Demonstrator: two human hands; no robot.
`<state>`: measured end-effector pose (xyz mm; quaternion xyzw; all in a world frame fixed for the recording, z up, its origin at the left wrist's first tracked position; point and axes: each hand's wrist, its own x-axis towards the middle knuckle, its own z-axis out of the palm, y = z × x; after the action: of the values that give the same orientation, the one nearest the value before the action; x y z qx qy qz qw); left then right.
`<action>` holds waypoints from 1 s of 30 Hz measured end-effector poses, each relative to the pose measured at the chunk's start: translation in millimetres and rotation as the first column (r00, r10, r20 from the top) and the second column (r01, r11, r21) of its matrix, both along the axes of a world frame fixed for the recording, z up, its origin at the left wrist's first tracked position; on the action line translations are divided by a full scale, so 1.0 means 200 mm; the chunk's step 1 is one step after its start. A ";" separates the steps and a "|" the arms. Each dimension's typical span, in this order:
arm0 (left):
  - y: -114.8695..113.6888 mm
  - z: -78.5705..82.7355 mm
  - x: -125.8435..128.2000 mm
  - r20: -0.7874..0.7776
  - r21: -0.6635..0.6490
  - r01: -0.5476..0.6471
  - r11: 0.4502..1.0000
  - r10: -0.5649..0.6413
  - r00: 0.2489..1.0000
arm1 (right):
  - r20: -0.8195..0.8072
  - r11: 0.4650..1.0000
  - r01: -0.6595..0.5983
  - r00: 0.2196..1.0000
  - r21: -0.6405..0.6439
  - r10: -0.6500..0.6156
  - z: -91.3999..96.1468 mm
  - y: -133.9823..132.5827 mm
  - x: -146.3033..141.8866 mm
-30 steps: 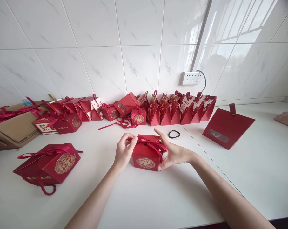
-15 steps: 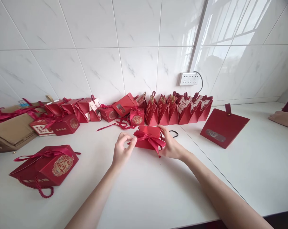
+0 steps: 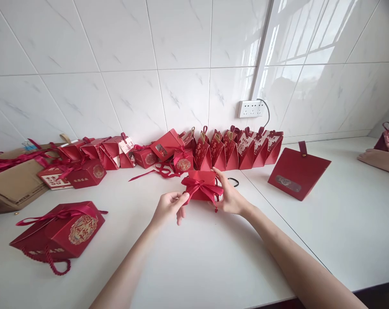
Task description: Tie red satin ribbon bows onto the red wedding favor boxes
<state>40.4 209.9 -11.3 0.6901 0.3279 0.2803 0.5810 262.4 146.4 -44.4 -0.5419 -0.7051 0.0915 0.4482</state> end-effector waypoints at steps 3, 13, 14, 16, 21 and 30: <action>-0.01 0.01 0.00 -0.019 -0.097 0.131 0.987 -0.133 0.991 | -0.015 1.000 -0.018 1.000 -0.006 0.017 0.00 0.00 0.00; 0.01 0.01 -0.02 -0.072 -0.204 0.264 0.943 -0.283 0.956 | 0.028 0.999 0.017 0.999 -0.029 -0.016 0.03 -0.02 0.02; 0.01 0.01 -0.02 -0.077 -0.202 0.265 0.943 -0.285 0.955 | 0.027 0.999 0.020 0.999 -0.031 -0.019 0.03 -0.02 0.02; 0.01 0.01 -0.02 -0.086 -0.206 0.272 0.940 -0.294 0.952 | 0.026 0.999 0.022 0.999 -0.035 -0.021 0.03 -0.02 0.02; 0.00 0.03 -0.02 -0.095 -0.232 0.277 0.932 -0.305 0.947 | -0.031 0.998 -0.014 0.999 -0.061 0.012 0.04 -0.03 0.01; 0.02 0.04 -0.03 -0.102 -0.231 0.271 0.934 -0.300 0.948 | -0.108 0.992 -0.081 0.992 -0.094 0.071 0.05 -0.03 0.02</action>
<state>33.7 212.9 -3.9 0.6813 0.2909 0.1084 0.6629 265.8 141.2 -33.5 -0.5304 -0.6956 0.1710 0.4534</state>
